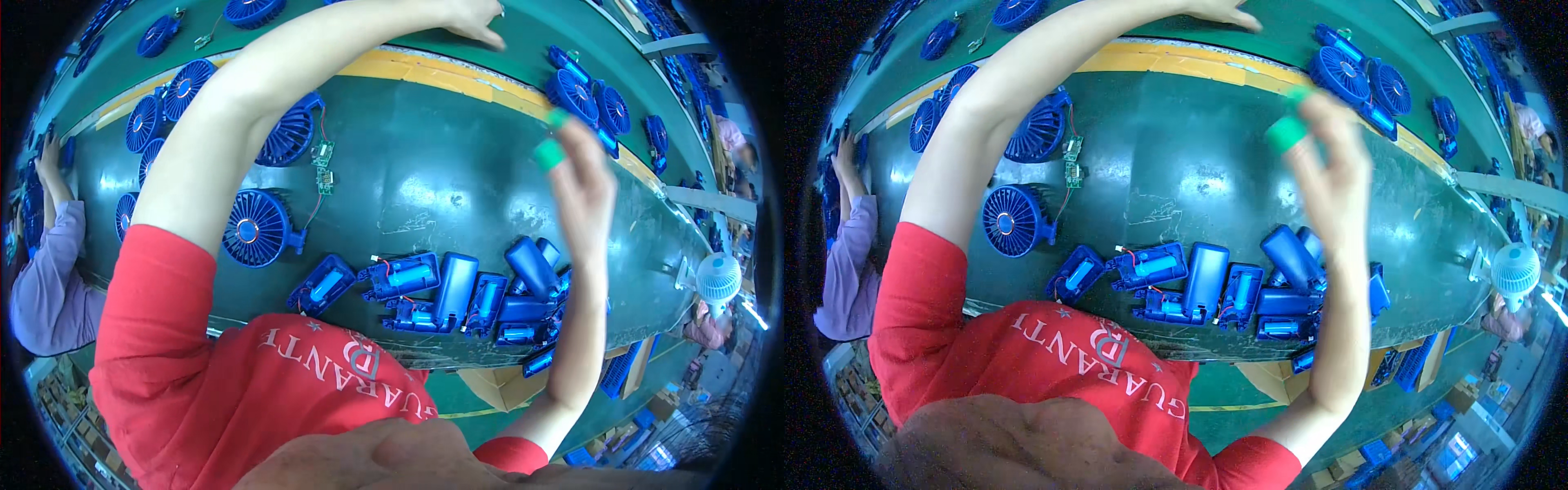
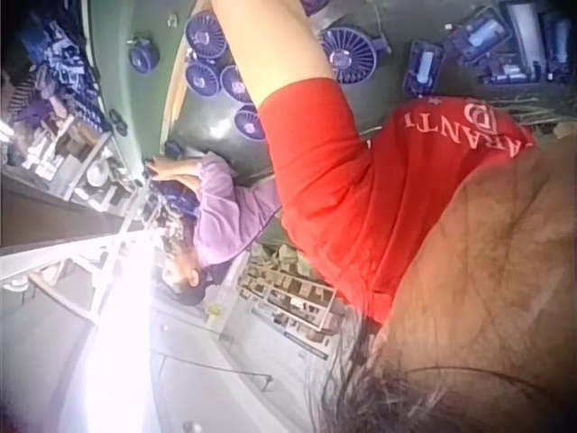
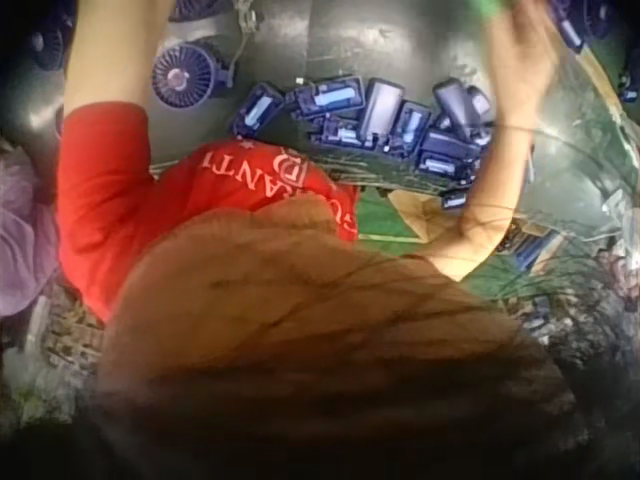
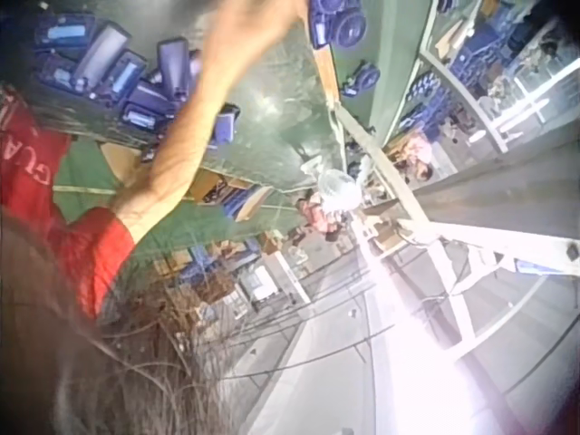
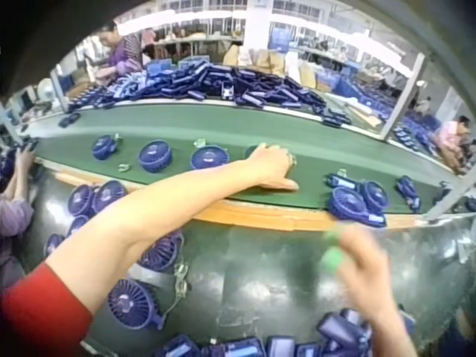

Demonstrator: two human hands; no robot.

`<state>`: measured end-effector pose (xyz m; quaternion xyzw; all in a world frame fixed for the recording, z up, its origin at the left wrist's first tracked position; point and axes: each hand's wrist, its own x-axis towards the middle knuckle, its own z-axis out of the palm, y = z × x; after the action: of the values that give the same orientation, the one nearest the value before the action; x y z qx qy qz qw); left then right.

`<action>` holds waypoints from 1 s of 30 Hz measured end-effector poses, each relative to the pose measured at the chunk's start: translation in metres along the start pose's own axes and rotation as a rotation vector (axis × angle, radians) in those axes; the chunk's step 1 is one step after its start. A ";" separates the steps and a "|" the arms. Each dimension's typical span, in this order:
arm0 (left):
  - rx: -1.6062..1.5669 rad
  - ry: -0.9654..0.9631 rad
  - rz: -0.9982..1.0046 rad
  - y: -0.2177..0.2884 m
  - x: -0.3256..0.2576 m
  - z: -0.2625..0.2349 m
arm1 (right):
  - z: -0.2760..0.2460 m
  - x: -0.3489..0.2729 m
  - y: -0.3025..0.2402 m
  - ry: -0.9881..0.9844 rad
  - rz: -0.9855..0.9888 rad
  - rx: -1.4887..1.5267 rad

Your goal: The person assembles small blue electronic devices on a green workbench. They pick up a blue fan component and a blue casing, connect a small green circuit board to the casing, and place the assembled unit on the table. The process is repeated for multiple units.

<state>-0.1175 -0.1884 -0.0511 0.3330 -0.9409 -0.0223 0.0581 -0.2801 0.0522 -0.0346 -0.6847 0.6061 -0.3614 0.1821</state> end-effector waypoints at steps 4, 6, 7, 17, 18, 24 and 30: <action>0.012 0.159 0.008 -0.024 -0.007 0.043 | 0.036 -0.055 -0.063 -0.403 -0.225 0.020; -0.140 0.111 0.137 -0.019 -0.022 0.043 | 0.051 -0.069 -0.073 -0.453 -0.216 -0.020; -0.204 0.089 0.187 -0.018 -0.033 0.037 | 0.057 -0.071 -0.077 -0.483 -0.219 -0.035; -0.536 0.139 0.155 0.000 -0.103 0.012 | 0.080 -0.077 -0.055 -0.385 -0.057 0.129; -0.452 0.260 0.250 0.005 -0.113 0.009 | 0.078 -0.074 -0.049 -0.366 -0.006 0.169; -0.841 0.135 0.291 0.037 -0.131 -0.002 | 0.045 -0.041 -0.029 -0.015 0.083 0.022; -1.307 -0.212 0.154 0.050 -0.140 -0.002 | 0.041 -0.025 -0.027 0.094 -0.022 -0.105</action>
<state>-0.0405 -0.0616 -0.0584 0.1571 -0.7555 -0.6164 0.1566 -0.2318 0.0741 -0.0502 -0.6824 0.6243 -0.3629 0.1134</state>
